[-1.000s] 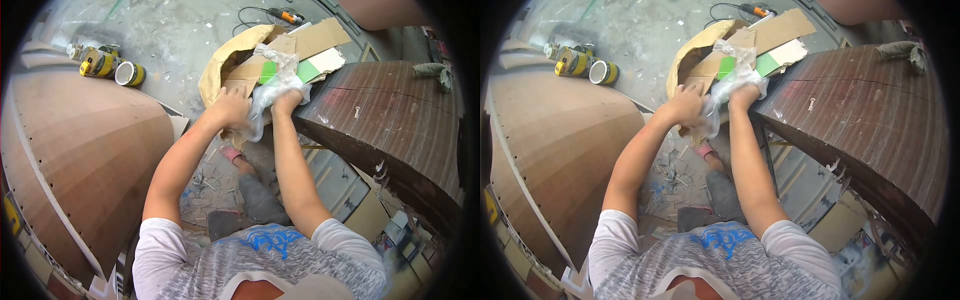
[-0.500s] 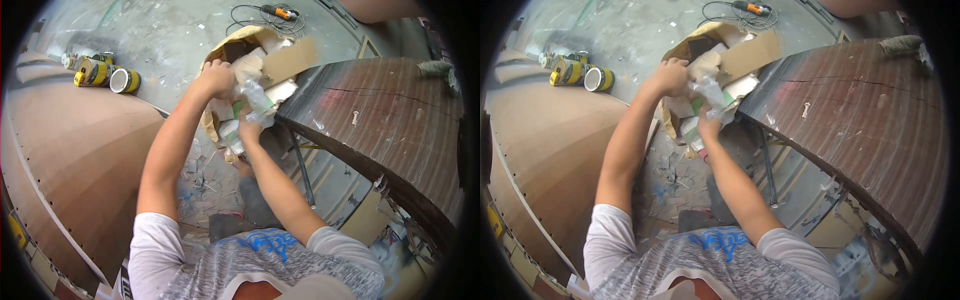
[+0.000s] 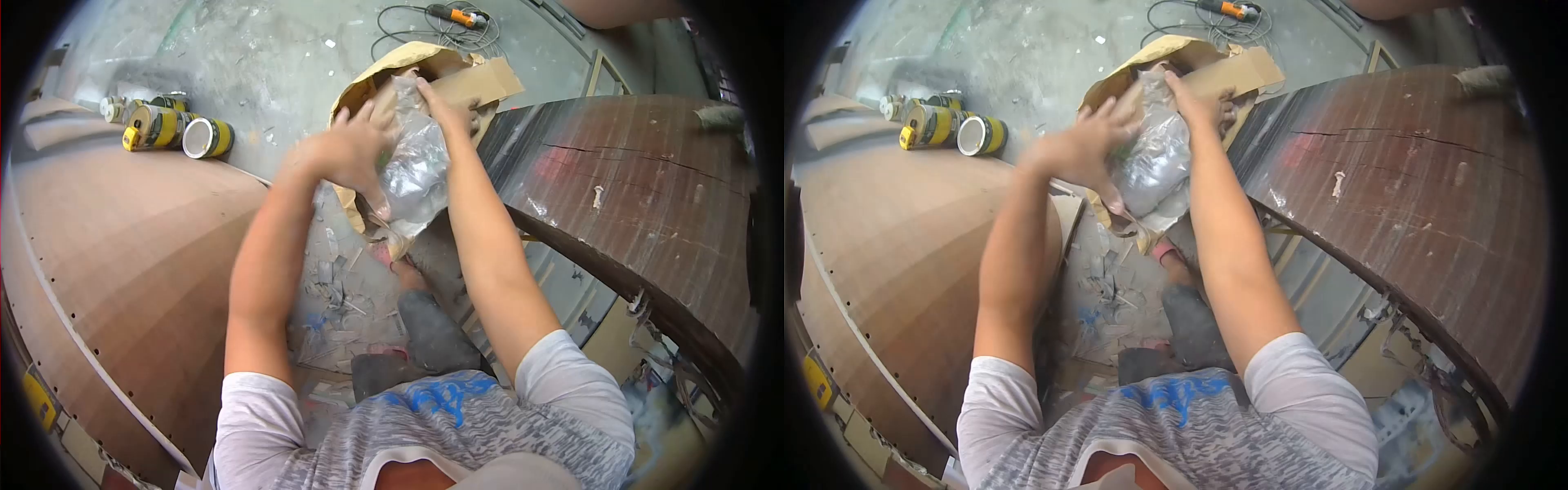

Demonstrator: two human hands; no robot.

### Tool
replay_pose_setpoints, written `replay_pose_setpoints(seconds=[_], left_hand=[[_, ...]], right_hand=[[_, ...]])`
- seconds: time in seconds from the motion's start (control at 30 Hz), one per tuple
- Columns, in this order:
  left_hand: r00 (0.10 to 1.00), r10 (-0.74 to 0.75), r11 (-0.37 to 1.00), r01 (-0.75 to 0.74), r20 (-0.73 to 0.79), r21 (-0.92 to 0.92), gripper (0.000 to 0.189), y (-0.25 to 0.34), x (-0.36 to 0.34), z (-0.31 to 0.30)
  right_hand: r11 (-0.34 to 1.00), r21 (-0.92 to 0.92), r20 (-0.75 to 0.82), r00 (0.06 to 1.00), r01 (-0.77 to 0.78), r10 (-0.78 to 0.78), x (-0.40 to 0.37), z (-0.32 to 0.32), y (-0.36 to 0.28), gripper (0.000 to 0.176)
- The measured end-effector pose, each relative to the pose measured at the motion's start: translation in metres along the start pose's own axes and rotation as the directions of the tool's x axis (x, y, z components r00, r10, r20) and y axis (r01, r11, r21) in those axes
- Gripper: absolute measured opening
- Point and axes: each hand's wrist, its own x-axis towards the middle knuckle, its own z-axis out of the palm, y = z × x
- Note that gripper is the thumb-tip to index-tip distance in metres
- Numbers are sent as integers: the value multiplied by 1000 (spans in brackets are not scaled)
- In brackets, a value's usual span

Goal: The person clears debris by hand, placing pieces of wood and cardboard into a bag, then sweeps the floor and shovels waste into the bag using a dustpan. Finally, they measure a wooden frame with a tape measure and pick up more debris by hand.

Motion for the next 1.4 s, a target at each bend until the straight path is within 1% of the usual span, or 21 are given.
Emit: replay_pose_setpoints(seconds=[0.07,0.13,0.2,0.3,0.43,0.57,0.63,0.7,0.73,0.77,0.8,0.9,0.97,1.0,1.03,1.07,1.13,1.17,1.27,1.37,1.4], left_hand=[[982,123,988,-134,-145,-73,82,-24,4,-5],[776,-446,885,308,-447,-350,83,-51,33,-6],[684,-701,713,677,-203,-180,55,-64,56,5],[831,-522,851,524,-192,-43,29,-91,75,42],[826,-389,915,398,-408,-69,19,-69,66,56],[813,-341,935,344,-473,-85,16,-54,43,82],[769,-451,889,430,-452,-156,17,-47,40,81],[777,-436,895,425,-454,-132,18,-56,45,75],[778,-449,888,444,-439,-122,18,-59,44,74],[775,-462,882,452,-431,-131,18,-55,40,76],[821,-434,896,437,-372,-79,18,-51,36,76],[861,-437,892,452,-262,-3,17,-54,36,61],[863,-471,878,480,-183,2,17,-53,40,53],[828,-540,840,541,-149,-39,17,-53,45,47],[786,-610,793,605,-104,-80,18,-53,48,46],[786,-611,792,605,-100,-82,18,-56,54,46],[681,-244,891,438,-690,118,19,-69,75,47],[699,-277,914,403,-660,43,18,-74,91,38],[755,-369,910,412,-542,-46,17,-104,127,23],[797,-408,900,432,-444,-53,16,-112,123,23],[819,-380,916,397,-429,-53,16,-108,119,27]], right_hand=[[996,-20,-9,996,85,-86,-2,13,10,118],[969,-96,43,974,227,-224,-6,19,17,108],[862,-178,61,880,474,-472,-18,33,23,81],[740,-378,230,831,556,-507,-65,32,13,73],[628,-481,282,786,612,-550,-57,65,43,67],[630,-507,556,782,588,-282,-41,80,74,66],[892,-307,414,891,331,-188,-48,67,64,64],[691,-491,618,771,530,-152,-30,15,22,42],[917,-268,337,921,295,-198,-25,-11,12,34],[910,-305,58,959,280,-276,-24,-35,-5,40],[890,-408,-264,907,203,-328,-2,-35,-4,74],[952,-300,-399,914,-54,-74,58,20,-3,100],[967,-254,-177,981,27,-74,60,42,6,110],[989,-101,-257,957,111,-133,51,44,13,77],[989,-102,-260,957,108,-131,46,39,19,77],[930,-73,-203,908,360,-368,41,34,24,61],[709,-42,-21,709,704,-705,18,28,31,35],[593,-35,106,593,805,-798,2,31,29,24],[729,-31,519,634,684,-573,-33,76,40,33],[835,-29,418,765,550,-489,-60,79,36,74],[722,-342,561,747,602,-357,-46,103,49,71]])
